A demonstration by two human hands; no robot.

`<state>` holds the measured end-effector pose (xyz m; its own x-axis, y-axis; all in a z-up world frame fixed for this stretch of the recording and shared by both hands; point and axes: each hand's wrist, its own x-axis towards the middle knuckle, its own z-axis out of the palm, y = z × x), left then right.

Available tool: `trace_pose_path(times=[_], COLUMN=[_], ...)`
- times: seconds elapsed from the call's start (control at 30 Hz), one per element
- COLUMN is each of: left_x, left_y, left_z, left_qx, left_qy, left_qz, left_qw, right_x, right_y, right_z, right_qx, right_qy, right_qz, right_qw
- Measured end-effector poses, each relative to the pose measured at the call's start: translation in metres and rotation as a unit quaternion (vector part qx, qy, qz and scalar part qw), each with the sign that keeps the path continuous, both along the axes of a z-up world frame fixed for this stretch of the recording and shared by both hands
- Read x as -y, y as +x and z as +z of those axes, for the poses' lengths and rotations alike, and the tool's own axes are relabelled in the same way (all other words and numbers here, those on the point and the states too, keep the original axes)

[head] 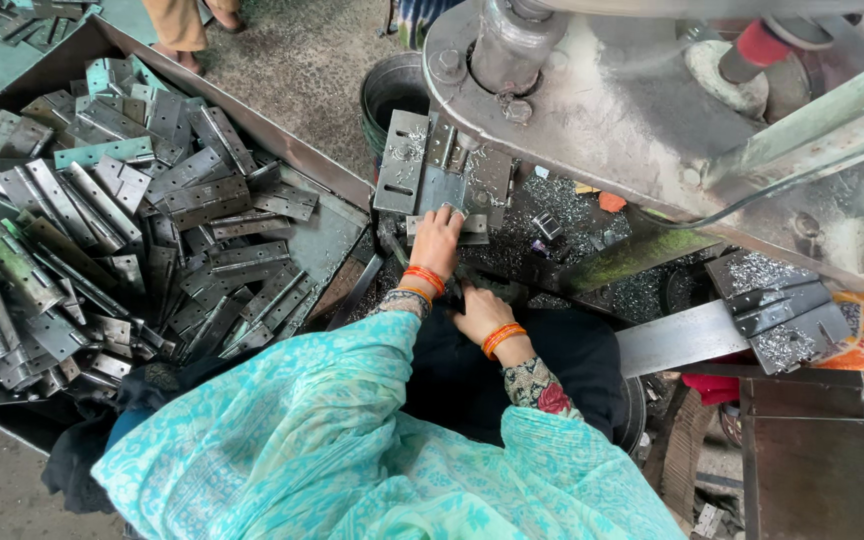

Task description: The person operates a metal press machine to process metal brackets. They pick up a bracket from a bin, place it into the press, activate the machine, and then remove the processed bracket.

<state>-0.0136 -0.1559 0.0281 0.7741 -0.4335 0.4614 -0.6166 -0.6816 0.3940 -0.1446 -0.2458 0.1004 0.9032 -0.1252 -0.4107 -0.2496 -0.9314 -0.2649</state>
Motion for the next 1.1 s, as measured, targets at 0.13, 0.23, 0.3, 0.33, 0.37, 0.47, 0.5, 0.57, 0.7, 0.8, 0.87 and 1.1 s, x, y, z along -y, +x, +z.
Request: trace_pose_path(times=[0.13, 0.23, 0.3, 0.33, 0.37, 0.47, 0.5, 0.57, 0.7, 0.8, 0.87, 1.1], left_x=[0.0, -0.004, -0.006, -0.007, -0.007, -0.007, -0.006, -0.002, -0.005, -0.008, -0.013, -0.033], left_y=[0.01, 0.014, 0.012, 0.013, 0.014, 0.019, 0.023, 0.028, 0.036, 0.034, 0.031, 0.02], left_z=[0.009, 0.013, 0.013, 0.013, 0.013, 0.009, 0.007, 0.004, -0.002, -0.003, 0.0, 0.028], left_qx=[-0.045, -0.054, -0.068, -0.079, -0.089, -0.107, -0.172, -0.3, -0.129, -0.03, 0.017, 0.028], left_qy=[0.055, 0.076, 0.023, -0.032, -0.086, -0.29, -0.357, -0.48, -0.328, -0.235, -0.145, 0.014], left_qz=[-0.051, -0.067, -0.069, -0.068, -0.068, -0.056, -0.05, -0.036, 0.108, 0.096, 0.089, 0.111], left_qw=[0.996, 0.993, 0.995, 0.994, 0.99, 0.949, 0.917, 0.824, 0.929, 0.967, 0.985, 0.993], right_x=[0.0, -0.001, -0.001, -0.001, 0.0, 0.001, 0.0, 0.0, 0.002, 0.004, 0.003, 0.005], right_y=[0.0, 0.0, -0.002, -0.002, -0.001, -0.002, -0.002, -0.006, -0.003, -0.001, -0.001, -0.001], right_z=[0.0, 0.0, 0.001, 0.002, 0.003, 0.005, 0.004, 0.003, 0.001, -0.002, -0.005, -0.012], right_qx=[0.002, -0.002, -0.004, -0.002, 0.001, 0.0, 0.006, 0.015, 0.012, 0.017, 0.015, 0.013], right_qy=[-0.005, -0.007, -0.003, 0.0, 0.003, 0.004, 0.01, 0.021, 0.008, 0.004, 0.004, -0.002], right_qz=[0.004, 0.005, 0.004, 0.004, 0.004, 0.008, 0.008, 0.007, 0.009, 0.011, 0.007, 0.01], right_qw=[1.0, 1.0, 1.0, 1.0, 1.0, 1.0, 1.0, 1.0, 1.0, 1.0, 1.0, 1.0])
